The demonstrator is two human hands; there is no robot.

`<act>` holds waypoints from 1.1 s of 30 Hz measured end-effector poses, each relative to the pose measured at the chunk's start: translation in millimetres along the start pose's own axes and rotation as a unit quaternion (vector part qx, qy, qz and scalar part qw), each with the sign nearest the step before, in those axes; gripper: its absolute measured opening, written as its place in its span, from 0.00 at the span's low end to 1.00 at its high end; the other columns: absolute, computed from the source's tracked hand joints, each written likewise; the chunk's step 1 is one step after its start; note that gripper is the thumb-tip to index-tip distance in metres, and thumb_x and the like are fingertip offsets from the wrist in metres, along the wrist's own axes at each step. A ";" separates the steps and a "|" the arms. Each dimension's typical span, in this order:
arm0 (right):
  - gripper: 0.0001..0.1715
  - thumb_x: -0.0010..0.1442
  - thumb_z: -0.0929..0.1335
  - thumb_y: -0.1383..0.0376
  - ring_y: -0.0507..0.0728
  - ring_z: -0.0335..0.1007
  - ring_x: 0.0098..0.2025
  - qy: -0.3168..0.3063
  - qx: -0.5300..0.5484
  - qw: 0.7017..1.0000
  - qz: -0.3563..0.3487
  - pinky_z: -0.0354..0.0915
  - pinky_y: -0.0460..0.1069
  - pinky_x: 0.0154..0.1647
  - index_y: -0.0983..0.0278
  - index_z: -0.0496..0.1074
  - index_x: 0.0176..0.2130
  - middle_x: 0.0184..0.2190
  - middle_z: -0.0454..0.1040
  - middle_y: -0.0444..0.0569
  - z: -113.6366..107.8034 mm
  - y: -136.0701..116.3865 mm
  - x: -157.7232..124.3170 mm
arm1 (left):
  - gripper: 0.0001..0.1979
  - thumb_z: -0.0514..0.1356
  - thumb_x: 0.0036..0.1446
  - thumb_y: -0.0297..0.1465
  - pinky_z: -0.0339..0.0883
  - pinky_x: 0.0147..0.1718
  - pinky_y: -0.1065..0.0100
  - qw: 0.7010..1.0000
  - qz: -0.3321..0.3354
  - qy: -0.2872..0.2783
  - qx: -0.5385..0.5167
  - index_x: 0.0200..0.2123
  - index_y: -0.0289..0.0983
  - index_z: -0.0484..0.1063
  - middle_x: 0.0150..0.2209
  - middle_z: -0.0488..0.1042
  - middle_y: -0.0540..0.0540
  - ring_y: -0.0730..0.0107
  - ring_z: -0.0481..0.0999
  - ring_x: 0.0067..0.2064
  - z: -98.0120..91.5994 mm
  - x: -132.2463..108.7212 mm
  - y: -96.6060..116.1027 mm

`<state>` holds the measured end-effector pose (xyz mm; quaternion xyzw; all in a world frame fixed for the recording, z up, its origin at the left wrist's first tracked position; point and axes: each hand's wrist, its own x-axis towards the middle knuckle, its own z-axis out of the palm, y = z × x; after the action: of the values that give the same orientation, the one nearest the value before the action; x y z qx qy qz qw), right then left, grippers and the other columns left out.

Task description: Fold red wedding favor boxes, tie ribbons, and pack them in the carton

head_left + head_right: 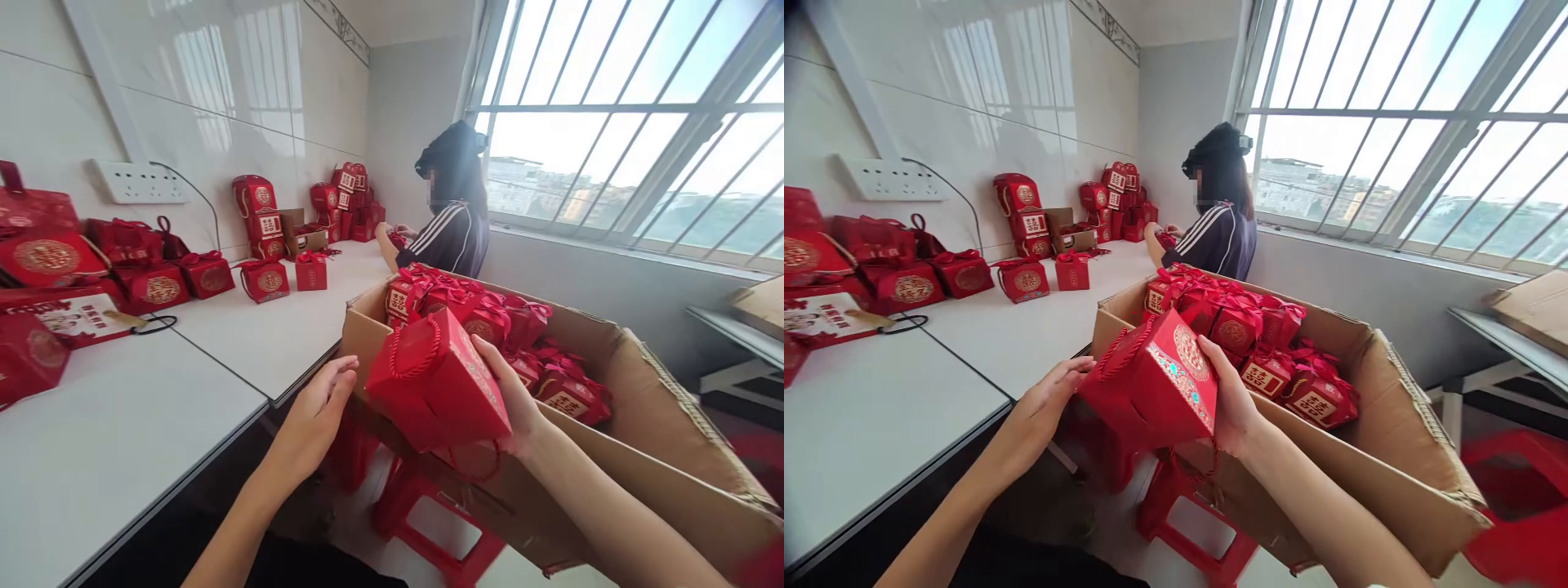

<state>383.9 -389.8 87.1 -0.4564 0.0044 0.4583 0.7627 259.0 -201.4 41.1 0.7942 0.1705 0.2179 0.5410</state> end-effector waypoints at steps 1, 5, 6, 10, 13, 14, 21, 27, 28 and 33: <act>0.23 0.64 0.60 0.51 0.55 0.76 0.27 -0.003 0.003 1.000 0.010 0.73 0.50 0.36 0.65 0.72 0.40 0.28 0.79 0.48 -2.2 -1.8 -1.4 | 0.27 0.47 0.61 0.50 0.62 0.56 0.57 0.999 0.007 -0.021 -0.050 0.53 0.39 0.67 0.53 0.72 0.42 0.58 0.71 0.55 5.8 -3.1 3.0; 0.31 0.63 0.56 0.45 0.59 0.77 0.34 -0.084 0.025 0.994 0.059 0.72 0.55 0.38 0.66 0.72 0.45 0.35 0.80 0.52 -7.6 2.0 -2.7 | 0.27 0.52 0.60 0.48 0.67 0.54 0.60 0.988 0.035 -0.058 -0.141 0.56 0.40 0.65 0.54 0.72 0.42 0.58 0.71 0.55 19.8 -14.9 21.2; 0.33 0.63 0.55 0.45 0.60 0.77 0.37 -0.105 0.030 0.992 0.065 0.72 0.56 0.39 0.66 0.71 0.47 0.37 0.79 0.53 -7.6 4.5 -2.4 | 0.27 0.54 0.59 0.47 0.68 0.52 0.60 0.987 0.037 -0.058 -0.142 0.57 0.40 0.65 0.54 0.72 0.42 0.58 0.72 0.54 21.3 -17.0 25.4; 0.36 0.62 0.55 0.43 0.61 0.76 0.40 -0.139 0.043 0.987 0.069 0.71 0.57 0.41 0.67 0.70 0.48 0.41 0.78 0.55 -5.7 14.4 0.0 | 0.27 0.57 0.57 0.47 0.73 0.46 0.60 0.990 0.030 -0.033 -0.135 0.56 0.39 0.66 0.49 0.76 0.41 0.56 0.75 0.49 22.6 -20.3 35.1; 0.37 0.62 0.55 0.41 0.61 0.76 0.40 -0.142 0.045 0.986 0.071 0.71 0.57 0.42 0.68 0.70 0.47 0.40 0.78 0.56 -5.1 18.7 1.3 | 0.28 0.58 0.55 0.48 0.74 0.43 0.61 0.989 0.018 -0.029 -0.144 0.55 0.39 0.65 0.47 0.76 0.41 0.56 0.76 0.48 20.7 -19.9 36.8; 0.37 0.62 0.54 0.41 0.60 0.76 0.39 -0.144 0.044 0.986 0.071 0.71 0.57 0.42 0.68 0.70 0.47 0.40 0.78 0.56 -4.9 19.4 1.5 | 0.28 0.58 0.55 0.48 0.75 0.42 0.61 0.989 0.018 -0.030 -0.146 0.54 0.39 0.65 0.47 0.76 0.40 0.56 0.77 0.48 20.0 -19.7 37.1; 0.33 0.61 0.57 0.43 0.59 0.75 0.39 -0.160 0.047 0.983 0.072 0.70 0.58 0.44 0.66 0.70 0.45 0.40 0.77 0.55 -6.0 20.3 1.8 | 0.27 0.59 0.55 0.46 0.75 0.39 0.65 0.990 0.028 -0.010 -0.140 0.54 0.41 0.62 0.52 0.72 0.42 0.61 0.76 0.47 19.3 -20.3 39.0; 0.35 0.62 0.56 0.42 0.60 0.75 0.38 -0.150 0.029 0.986 0.065 0.69 0.59 0.45 0.67 0.70 0.47 0.39 0.78 0.56 -12.1 21.1 -0.7 | 0.23 0.60 0.55 0.44 0.75 0.39 0.65 0.991 0.045 -0.019 -0.127 0.52 0.41 0.65 0.49 0.73 0.43 0.62 0.76 0.46 20.9 -21.3 36.2; 0.35 0.62 0.56 0.43 0.60 0.76 0.38 -0.150 0.030 0.986 0.066 0.70 0.59 0.45 0.67 0.70 0.47 0.38 0.78 0.55 -12.7 20.8 -1.7 | 0.23 0.60 0.55 0.44 0.75 0.39 0.66 0.991 0.044 -0.019 -0.123 0.52 0.42 0.65 0.49 0.73 0.43 0.62 0.76 0.45 21.3 -21.4 35.8; 0.35 0.62 0.57 0.42 0.61 0.76 0.39 -0.135 0.045 0.987 0.077 0.72 0.58 0.42 0.68 0.71 0.46 0.37 0.79 0.55 -16.1 18.2 -5.4 | 0.22 0.62 0.53 0.43 0.74 0.35 0.67 0.990 0.047 -0.029 -0.126 0.50 0.42 0.65 0.48 0.73 0.44 0.63 0.76 0.44 23.9 -21.1 35.0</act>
<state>374.6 -401.8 67.4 -0.3540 -0.0428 0.5727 0.7382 255.1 -243.4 62.7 0.7328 0.0883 0.2395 0.6307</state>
